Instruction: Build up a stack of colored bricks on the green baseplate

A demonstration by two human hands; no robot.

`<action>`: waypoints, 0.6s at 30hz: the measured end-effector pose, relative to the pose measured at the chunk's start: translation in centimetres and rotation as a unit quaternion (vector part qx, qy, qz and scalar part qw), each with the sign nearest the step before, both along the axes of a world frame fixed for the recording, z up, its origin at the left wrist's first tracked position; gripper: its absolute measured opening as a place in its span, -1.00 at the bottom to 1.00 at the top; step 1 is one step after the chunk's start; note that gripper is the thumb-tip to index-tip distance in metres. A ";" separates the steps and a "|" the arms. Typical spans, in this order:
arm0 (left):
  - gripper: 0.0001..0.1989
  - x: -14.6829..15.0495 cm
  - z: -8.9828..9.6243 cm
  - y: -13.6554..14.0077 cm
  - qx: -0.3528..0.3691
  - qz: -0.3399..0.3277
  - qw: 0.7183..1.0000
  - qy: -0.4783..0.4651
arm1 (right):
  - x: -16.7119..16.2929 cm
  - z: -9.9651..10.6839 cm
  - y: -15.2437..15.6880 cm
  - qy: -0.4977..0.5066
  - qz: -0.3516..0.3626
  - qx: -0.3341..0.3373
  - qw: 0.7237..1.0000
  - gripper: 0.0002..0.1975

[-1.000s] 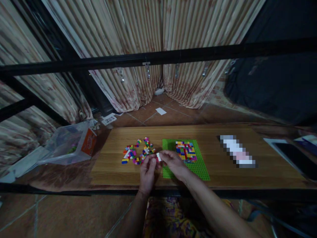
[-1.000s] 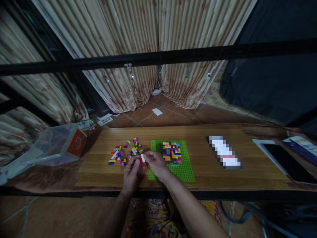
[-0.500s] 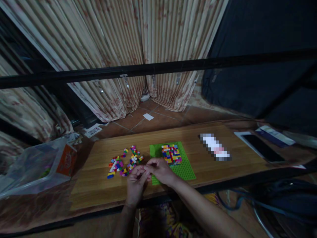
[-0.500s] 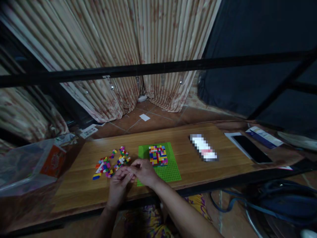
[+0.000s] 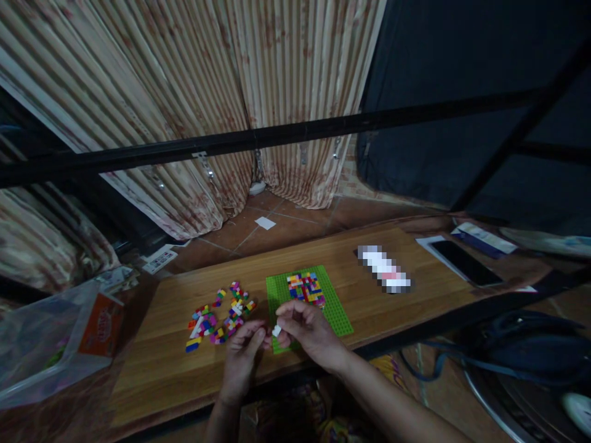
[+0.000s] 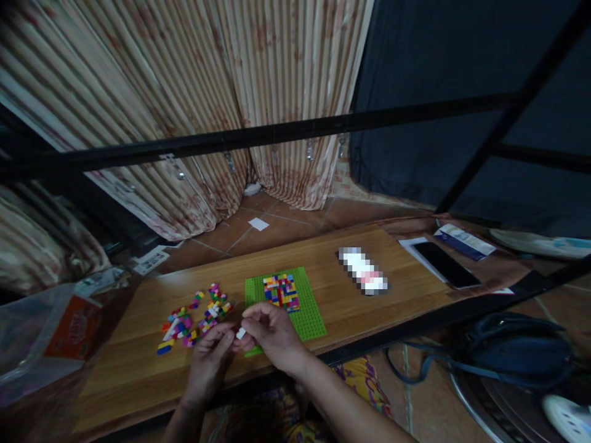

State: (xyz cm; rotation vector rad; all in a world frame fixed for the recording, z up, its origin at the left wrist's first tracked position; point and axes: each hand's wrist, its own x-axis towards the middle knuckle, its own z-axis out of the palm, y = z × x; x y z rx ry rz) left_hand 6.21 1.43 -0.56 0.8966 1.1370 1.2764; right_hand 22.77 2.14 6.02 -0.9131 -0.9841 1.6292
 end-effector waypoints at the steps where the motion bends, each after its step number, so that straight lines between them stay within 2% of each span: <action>1: -0.70 0.1 0.0 0.0 -0.002 0.006 1.000 0.005 | 0.5 0.2 -0.1 -0.002 -0.012 -0.002 1.000 -0.69; 4: -0.71 0.2 0.0 0.1 -0.003 0.013 1.000 0.024 | 2.8 0.0 -0.3 -0.036 -0.064 0.001 0.997 -0.66; 7: -0.70 0.2 0.2 0.1 -0.005 0.016 0.999 0.038 | 5.6 -1.0 0.2 -0.086 -0.147 0.016 0.985 -0.69; 10: -0.70 0.3 0.5 0.1 -0.012 0.015 0.999 0.049 | 8.2 -1.9 1.4 -0.154 -0.258 0.052 0.952 -0.73; 12: -0.70 0.3 0.5 0.1 -0.011 0.015 0.998 0.054 | 9.1 -2.2 2.3 -0.203 -0.299 0.075 0.929 -0.74; 18: -0.72 0.3 0.2 0.1 -0.004 0.022 0.998 0.055 | 8.1 -3.4 4.9 -0.290 -0.323 0.111 0.894 -0.75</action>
